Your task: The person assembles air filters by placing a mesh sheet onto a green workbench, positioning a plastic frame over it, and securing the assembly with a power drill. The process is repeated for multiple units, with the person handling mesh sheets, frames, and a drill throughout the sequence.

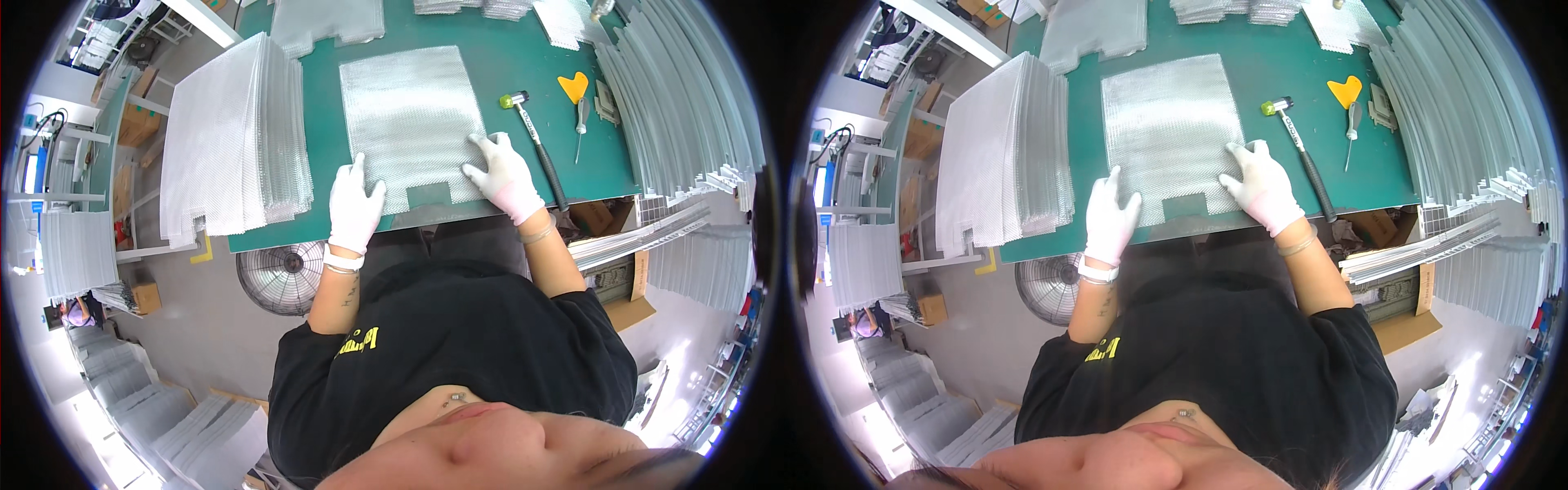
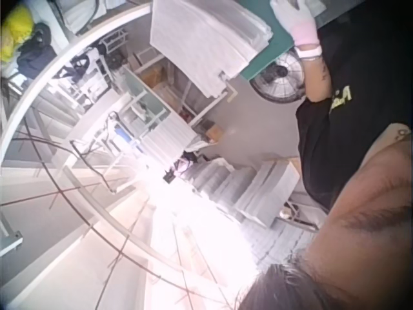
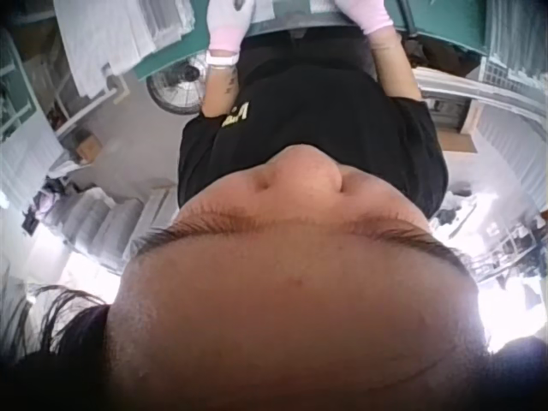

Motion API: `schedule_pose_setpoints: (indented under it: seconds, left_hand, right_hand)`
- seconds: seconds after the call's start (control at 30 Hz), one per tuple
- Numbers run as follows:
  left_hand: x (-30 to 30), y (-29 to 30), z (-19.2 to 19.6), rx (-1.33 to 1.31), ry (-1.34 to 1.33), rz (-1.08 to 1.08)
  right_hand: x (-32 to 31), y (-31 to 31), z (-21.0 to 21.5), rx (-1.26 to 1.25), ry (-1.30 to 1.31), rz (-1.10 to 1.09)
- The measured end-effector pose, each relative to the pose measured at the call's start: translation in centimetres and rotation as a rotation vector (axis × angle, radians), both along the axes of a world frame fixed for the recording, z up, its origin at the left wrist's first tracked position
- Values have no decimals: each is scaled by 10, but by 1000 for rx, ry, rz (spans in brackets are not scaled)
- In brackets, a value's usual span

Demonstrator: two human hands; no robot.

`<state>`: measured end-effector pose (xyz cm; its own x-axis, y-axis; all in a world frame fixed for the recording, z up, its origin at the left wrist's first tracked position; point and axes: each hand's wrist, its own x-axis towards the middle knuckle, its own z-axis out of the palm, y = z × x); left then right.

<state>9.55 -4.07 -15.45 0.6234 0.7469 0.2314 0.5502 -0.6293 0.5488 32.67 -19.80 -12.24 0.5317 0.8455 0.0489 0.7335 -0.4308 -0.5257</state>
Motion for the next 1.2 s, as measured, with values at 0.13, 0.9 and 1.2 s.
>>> schedule_pose_setpoints:
  seconds: [0.13,0.9,1.2]
  left_hand:
    - [1,1,6,-56,8,-8]
    - [2,31,13,43,194,-123]
    - [0,30,12,30,184,-102]
  right_hand:
    - [1,0,-1,-1,0,10]
    - [415,98,-13,-184,-174,-574]
    - [353,97,42,-8,-87,-640]
